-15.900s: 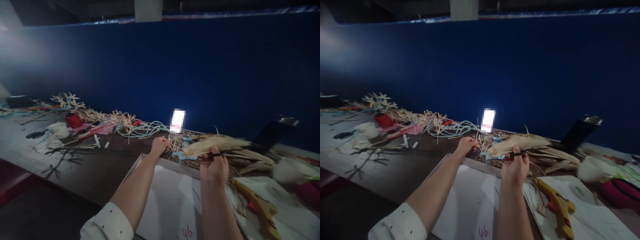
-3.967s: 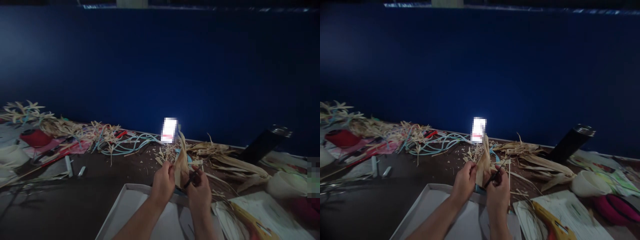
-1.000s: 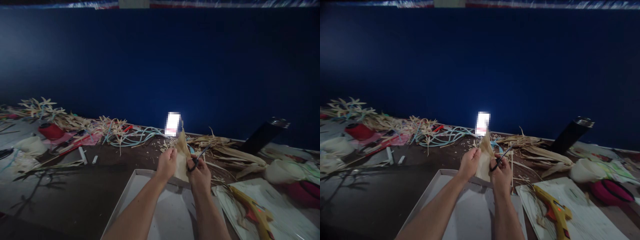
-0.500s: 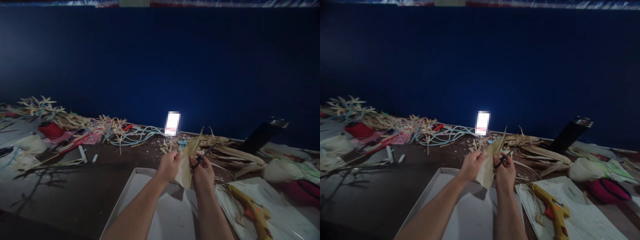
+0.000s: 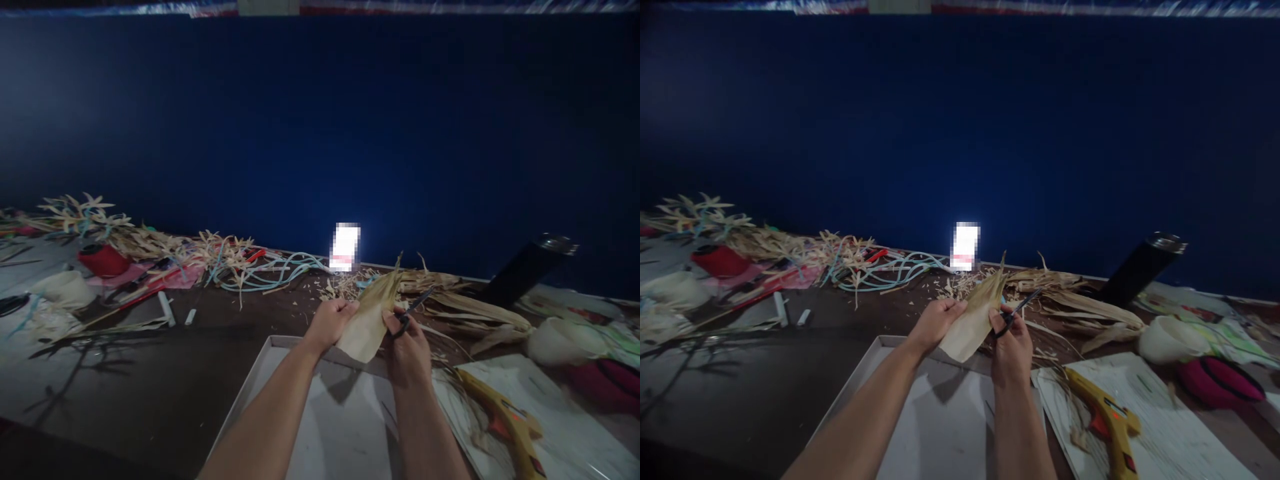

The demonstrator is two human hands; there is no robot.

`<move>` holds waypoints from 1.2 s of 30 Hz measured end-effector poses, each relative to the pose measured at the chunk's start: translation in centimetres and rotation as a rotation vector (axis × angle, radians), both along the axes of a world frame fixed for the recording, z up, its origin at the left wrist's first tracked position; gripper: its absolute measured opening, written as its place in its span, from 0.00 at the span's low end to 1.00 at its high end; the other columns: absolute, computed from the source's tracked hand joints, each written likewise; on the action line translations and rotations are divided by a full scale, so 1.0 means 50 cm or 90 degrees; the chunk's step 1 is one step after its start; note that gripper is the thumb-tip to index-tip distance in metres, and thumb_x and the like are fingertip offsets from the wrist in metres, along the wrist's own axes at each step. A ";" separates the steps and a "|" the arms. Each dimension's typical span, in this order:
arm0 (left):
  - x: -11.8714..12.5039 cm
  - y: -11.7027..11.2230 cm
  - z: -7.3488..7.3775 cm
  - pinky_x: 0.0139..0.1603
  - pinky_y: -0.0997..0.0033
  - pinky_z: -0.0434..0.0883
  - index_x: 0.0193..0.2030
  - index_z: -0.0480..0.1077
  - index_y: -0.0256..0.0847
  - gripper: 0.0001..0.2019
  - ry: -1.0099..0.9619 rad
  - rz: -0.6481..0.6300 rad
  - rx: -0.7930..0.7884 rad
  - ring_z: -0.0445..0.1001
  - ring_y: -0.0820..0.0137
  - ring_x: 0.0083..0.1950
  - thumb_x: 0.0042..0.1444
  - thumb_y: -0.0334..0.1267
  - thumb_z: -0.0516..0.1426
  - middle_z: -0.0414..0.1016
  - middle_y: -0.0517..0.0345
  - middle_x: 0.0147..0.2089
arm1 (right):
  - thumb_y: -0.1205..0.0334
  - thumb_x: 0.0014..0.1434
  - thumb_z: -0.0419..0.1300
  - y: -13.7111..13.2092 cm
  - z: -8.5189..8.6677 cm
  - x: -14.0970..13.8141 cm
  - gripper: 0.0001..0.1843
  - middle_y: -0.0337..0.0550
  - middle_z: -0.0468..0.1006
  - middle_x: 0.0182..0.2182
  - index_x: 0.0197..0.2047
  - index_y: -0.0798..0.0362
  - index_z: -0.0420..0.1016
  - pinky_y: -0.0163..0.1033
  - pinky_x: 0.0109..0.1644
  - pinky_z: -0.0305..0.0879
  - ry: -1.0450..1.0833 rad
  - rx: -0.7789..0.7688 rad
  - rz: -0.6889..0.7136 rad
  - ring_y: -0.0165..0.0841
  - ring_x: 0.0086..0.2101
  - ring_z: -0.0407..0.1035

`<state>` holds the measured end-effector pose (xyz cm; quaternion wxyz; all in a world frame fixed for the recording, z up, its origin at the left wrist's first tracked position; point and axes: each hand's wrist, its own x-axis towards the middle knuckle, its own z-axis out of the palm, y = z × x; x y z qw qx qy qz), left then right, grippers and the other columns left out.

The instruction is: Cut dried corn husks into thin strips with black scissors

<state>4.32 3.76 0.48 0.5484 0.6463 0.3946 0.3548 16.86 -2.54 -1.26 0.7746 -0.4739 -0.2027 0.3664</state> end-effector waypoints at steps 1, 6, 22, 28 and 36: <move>-0.001 -0.003 0.001 0.24 0.78 0.56 0.25 0.70 0.34 0.19 -0.026 -0.018 -0.029 0.60 0.76 0.24 0.47 0.52 0.54 0.66 0.61 0.23 | 0.58 0.41 0.68 0.000 0.000 0.000 0.20 0.34 0.75 0.28 0.38 0.50 0.70 0.33 0.25 0.65 0.000 -0.002 0.002 0.29 0.25 0.70; -0.010 -0.005 0.006 0.24 0.76 0.59 0.32 0.73 0.33 0.21 -0.067 -0.071 -0.165 0.63 0.75 0.23 0.39 0.51 0.60 0.69 0.59 0.24 | 0.57 0.39 0.68 0.000 -0.004 0.001 0.20 0.35 0.75 0.28 0.37 0.51 0.70 0.33 0.25 0.65 0.012 -0.023 0.052 0.30 0.25 0.70; -0.039 0.012 0.007 0.23 0.77 0.57 0.29 0.69 0.33 0.18 -0.042 -0.078 -0.124 0.62 0.76 0.22 0.41 0.49 0.59 0.66 0.60 0.23 | 0.56 0.38 0.69 -0.002 -0.002 -0.001 0.21 0.33 0.70 0.20 0.36 0.53 0.71 0.31 0.24 0.64 -0.027 -0.054 0.101 0.25 0.21 0.64; -0.032 0.020 0.012 0.26 0.78 0.56 0.23 0.69 0.36 0.13 0.099 0.220 0.188 0.60 0.77 0.24 0.48 0.43 0.53 0.64 0.64 0.20 | 0.55 0.34 0.70 0.003 0.006 -0.016 0.28 0.36 0.74 0.24 0.40 0.53 0.71 0.33 0.26 0.63 -0.098 -0.099 0.101 0.30 0.24 0.68; -0.023 0.007 0.024 0.27 0.78 0.59 0.29 0.70 0.37 0.12 -0.003 0.361 0.185 0.64 0.75 0.26 0.50 0.44 0.53 0.68 0.61 0.24 | 0.62 0.34 0.69 0.000 0.006 -0.044 0.25 0.37 0.74 0.23 0.39 0.53 0.70 0.33 0.25 0.62 -0.195 -0.099 0.215 0.30 0.24 0.67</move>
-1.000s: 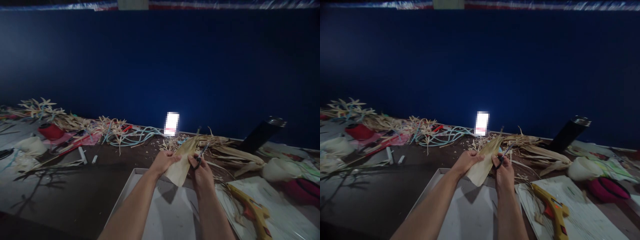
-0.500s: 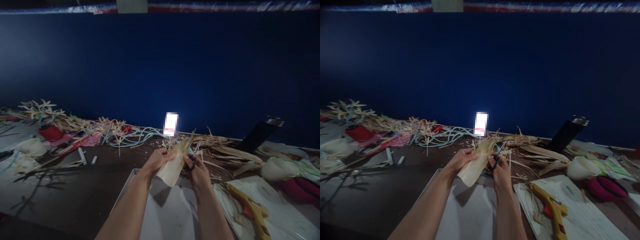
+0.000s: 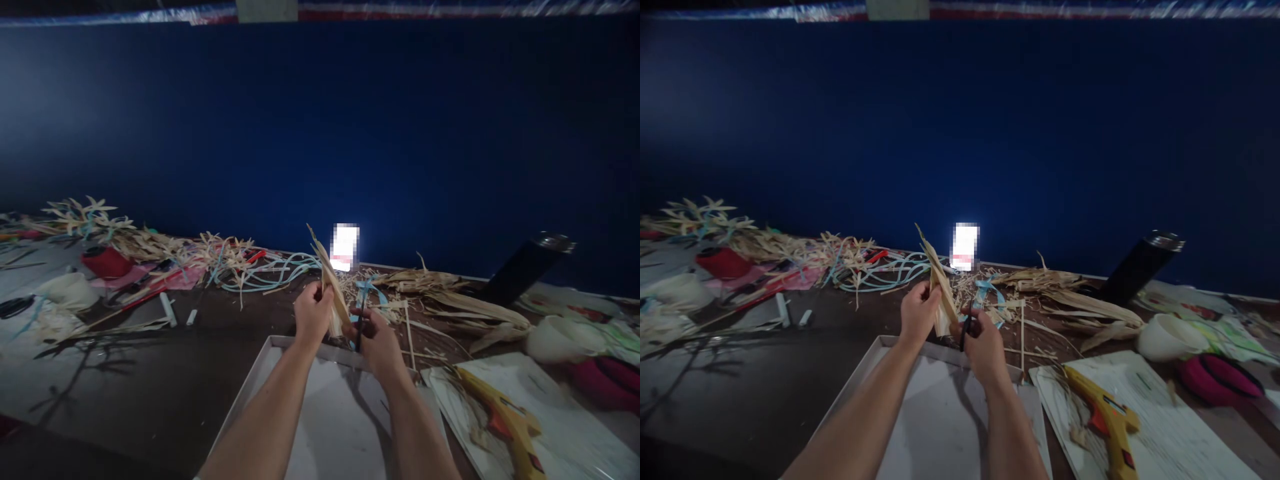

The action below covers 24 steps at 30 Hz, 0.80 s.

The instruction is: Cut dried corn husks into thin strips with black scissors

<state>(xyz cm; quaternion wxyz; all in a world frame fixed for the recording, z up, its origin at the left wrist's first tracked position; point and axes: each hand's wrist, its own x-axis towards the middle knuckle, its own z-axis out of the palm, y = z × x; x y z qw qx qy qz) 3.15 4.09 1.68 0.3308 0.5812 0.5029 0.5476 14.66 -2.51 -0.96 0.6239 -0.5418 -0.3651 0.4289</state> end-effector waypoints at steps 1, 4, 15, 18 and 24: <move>0.001 0.001 -0.001 0.27 0.78 0.59 0.29 0.71 0.36 0.13 -0.013 -0.008 -0.006 0.64 0.75 0.26 0.49 0.45 0.53 0.69 0.61 0.24 | 0.61 0.34 0.69 -0.001 0.001 0.002 0.24 0.36 0.73 0.22 0.38 0.54 0.71 0.32 0.24 0.61 0.008 -0.003 -0.008 0.30 0.23 0.67; 0.003 0.008 -0.007 0.26 0.77 0.61 0.31 0.71 0.35 0.15 -0.106 -0.078 -0.068 0.66 0.74 0.26 0.45 0.47 0.58 0.71 0.59 0.25 | 0.59 0.34 0.69 -0.004 0.005 0.014 0.25 0.35 0.72 0.19 0.38 0.55 0.71 0.31 0.23 0.61 0.058 -0.010 -0.051 0.28 0.21 0.66; -0.005 0.015 -0.021 0.36 0.68 0.70 0.37 0.74 0.30 0.23 -0.379 -0.316 -0.308 0.74 0.64 0.34 0.33 0.42 0.67 0.76 0.46 0.36 | 0.54 0.37 0.69 -0.012 0.004 0.029 0.24 0.33 0.69 0.20 0.39 0.53 0.73 0.28 0.19 0.59 0.109 0.027 -0.120 0.25 0.18 0.63; 0.001 0.017 -0.026 0.37 0.66 0.70 0.35 0.74 0.30 0.22 -0.400 -0.277 -0.320 0.74 0.63 0.34 0.33 0.43 0.66 0.76 0.45 0.36 | 0.54 0.39 0.68 -0.010 0.004 0.026 0.23 0.32 0.68 0.19 0.39 0.53 0.72 0.29 0.20 0.60 0.108 0.046 -0.131 0.24 0.19 0.62; 0.021 0.015 -0.022 0.32 0.67 0.71 0.31 0.72 0.31 0.19 -0.522 -0.225 -0.345 0.73 0.68 0.26 0.32 0.42 0.67 0.75 0.52 0.27 | 0.56 0.39 0.69 -0.009 0.001 0.016 0.25 0.33 0.69 0.22 0.42 0.53 0.71 0.30 0.22 0.61 0.100 0.080 -0.087 0.25 0.20 0.62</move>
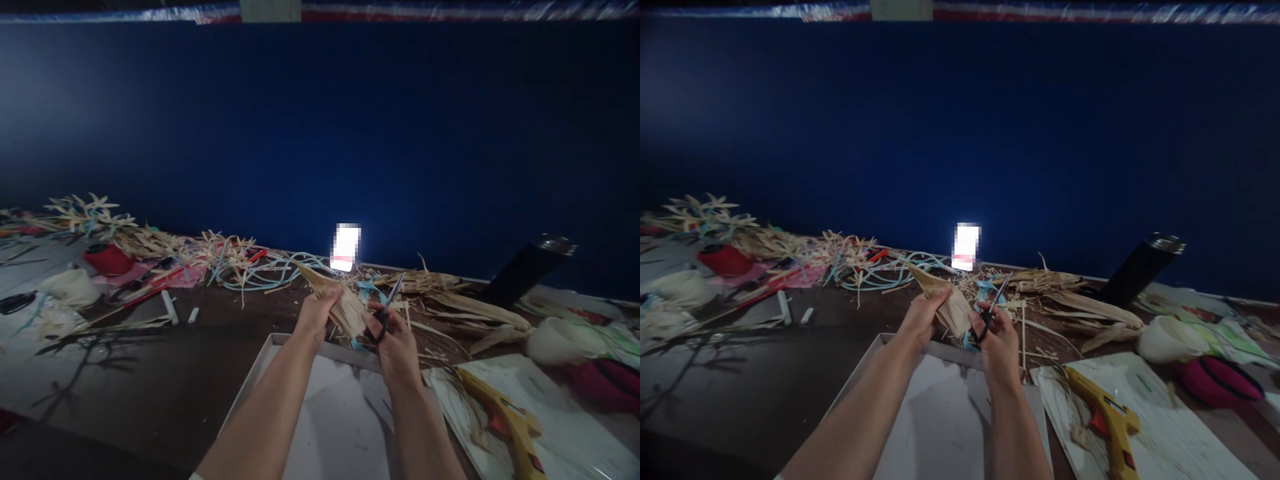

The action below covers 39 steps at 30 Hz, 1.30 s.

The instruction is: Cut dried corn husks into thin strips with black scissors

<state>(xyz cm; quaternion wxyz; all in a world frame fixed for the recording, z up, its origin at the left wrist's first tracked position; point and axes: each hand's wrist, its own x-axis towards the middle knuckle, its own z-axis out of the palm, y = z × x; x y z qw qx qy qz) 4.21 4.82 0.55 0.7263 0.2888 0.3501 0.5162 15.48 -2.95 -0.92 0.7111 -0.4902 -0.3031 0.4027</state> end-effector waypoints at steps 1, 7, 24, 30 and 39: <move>0.003 -0.001 0.001 0.31 0.68 0.71 0.30 0.72 0.31 0.19 -0.008 0.018 -0.001 0.73 0.68 0.26 0.32 0.41 0.67 0.75 0.52 0.26 | 0.56 0.39 0.69 0.000 0.000 -0.002 0.26 0.33 0.69 0.22 0.42 0.53 0.71 0.30 0.22 0.61 -0.004 0.002 0.006 0.25 0.20 0.62; 0.015 -0.018 0.004 0.32 0.67 0.71 0.33 0.72 0.30 0.20 -0.024 0.003 -0.006 0.73 0.67 0.28 0.34 0.41 0.66 0.76 0.49 0.29 | 0.56 0.41 0.68 0.002 0.004 -0.006 0.22 0.34 0.69 0.23 0.40 0.53 0.71 0.30 0.23 0.61 -0.014 0.002 -0.052 0.24 0.21 0.62; 0.007 -0.034 0.003 0.35 0.69 0.70 0.35 0.75 0.31 0.19 0.196 -0.142 0.107 0.74 0.64 0.34 0.35 0.40 0.65 0.77 0.47 0.35 | 0.55 0.39 0.69 0.006 -0.006 0.003 0.24 0.35 0.71 0.22 0.40 0.53 0.70 0.30 0.24 0.60 -0.018 -0.029 -0.099 0.26 0.22 0.64; 0.012 -0.048 0.027 0.33 0.72 0.70 0.32 0.75 0.31 0.15 0.176 -0.123 0.098 0.73 0.67 0.31 0.35 0.37 0.65 0.77 0.49 0.33 | 0.55 0.41 0.68 0.007 -0.011 0.004 0.22 0.34 0.69 0.22 0.40 0.53 0.71 0.30 0.25 0.60 -0.026 -0.032 -0.115 0.26 0.23 0.63; 0.004 -0.036 0.026 0.27 0.75 0.66 0.26 0.75 0.33 0.10 0.281 -0.016 0.183 0.71 0.68 0.27 0.39 0.39 0.62 0.75 0.52 0.26 | 0.55 0.41 0.68 0.008 -0.006 0.006 0.22 0.35 0.71 0.24 0.40 0.52 0.71 0.31 0.28 0.62 -0.014 -0.060 -0.060 0.27 0.24 0.65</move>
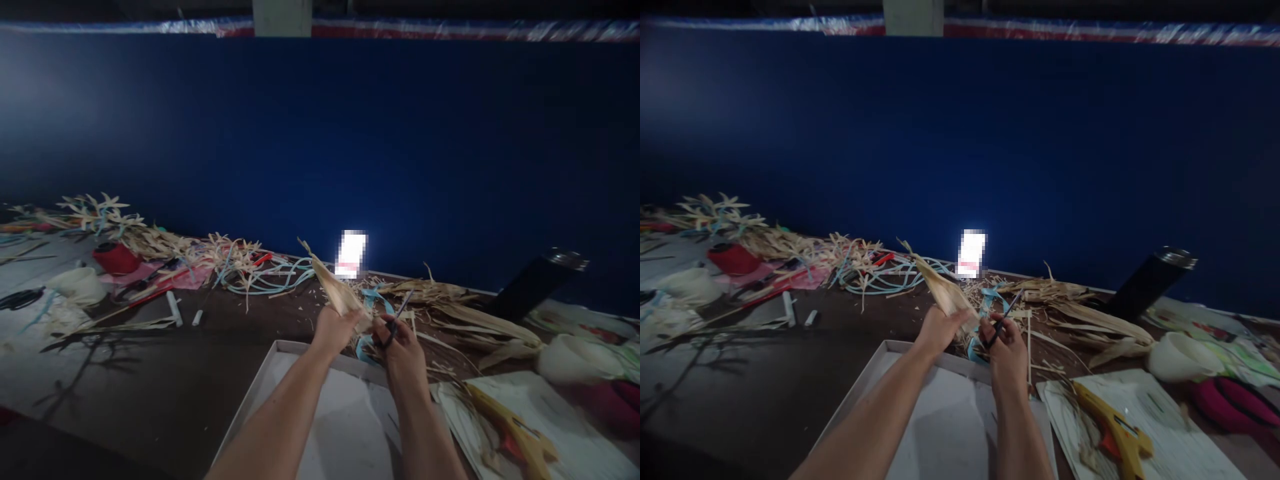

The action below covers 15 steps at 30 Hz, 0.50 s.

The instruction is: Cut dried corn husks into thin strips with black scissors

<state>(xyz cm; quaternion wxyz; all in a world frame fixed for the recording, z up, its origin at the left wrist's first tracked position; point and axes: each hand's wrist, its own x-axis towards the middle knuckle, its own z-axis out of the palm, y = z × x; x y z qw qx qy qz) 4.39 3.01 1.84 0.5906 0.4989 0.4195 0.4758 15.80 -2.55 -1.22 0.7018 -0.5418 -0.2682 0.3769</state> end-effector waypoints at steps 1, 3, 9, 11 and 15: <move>-0.006 0.006 0.001 0.28 0.74 0.66 0.27 0.75 0.33 0.10 0.005 0.023 0.010 0.72 0.68 0.29 0.40 0.39 0.62 0.76 0.51 0.27 | 0.55 0.42 0.68 -0.001 0.004 -0.002 0.22 0.35 0.71 0.24 0.41 0.52 0.71 0.31 0.27 0.61 0.000 -0.005 0.016 0.26 0.24 0.64; -0.020 0.017 0.006 0.30 0.74 0.66 0.27 0.75 0.33 0.12 0.013 0.082 0.027 0.73 0.67 0.30 0.39 0.41 0.62 0.76 0.51 0.28 | 0.54 0.43 0.67 -0.004 0.014 -0.009 0.22 0.36 0.71 0.24 0.42 0.52 0.72 0.31 0.27 0.61 -0.007 -0.010 0.068 0.26 0.23 0.64; -0.044 0.030 0.030 0.33 0.72 0.67 0.30 0.75 0.30 0.15 -0.010 0.192 0.039 0.73 0.64 0.33 0.40 0.42 0.62 0.77 0.48 0.29 | 0.50 0.40 0.67 -0.021 0.047 -0.027 0.24 0.39 0.72 0.22 0.40 0.54 0.75 0.32 0.28 0.60 -0.087 -0.058 0.241 0.28 0.25 0.64; -0.044 0.028 0.033 0.33 0.73 0.67 0.30 0.75 0.30 0.16 -0.032 0.204 0.043 0.73 0.64 0.33 0.40 0.43 0.62 0.77 0.48 0.30 | 0.50 0.40 0.67 -0.023 0.049 -0.028 0.26 0.40 0.73 0.23 0.41 0.55 0.75 0.33 0.28 0.60 -0.105 -0.080 0.292 0.30 0.26 0.65; -0.043 0.029 0.025 0.33 0.74 0.66 0.31 0.75 0.30 0.17 -0.034 0.197 0.053 0.73 0.64 0.33 0.39 0.45 0.62 0.77 0.48 0.30 | 0.53 0.39 0.68 -0.020 0.038 -0.031 0.27 0.40 0.73 0.24 0.44 0.55 0.75 0.34 0.29 0.61 -0.080 -0.086 0.338 0.31 0.26 0.66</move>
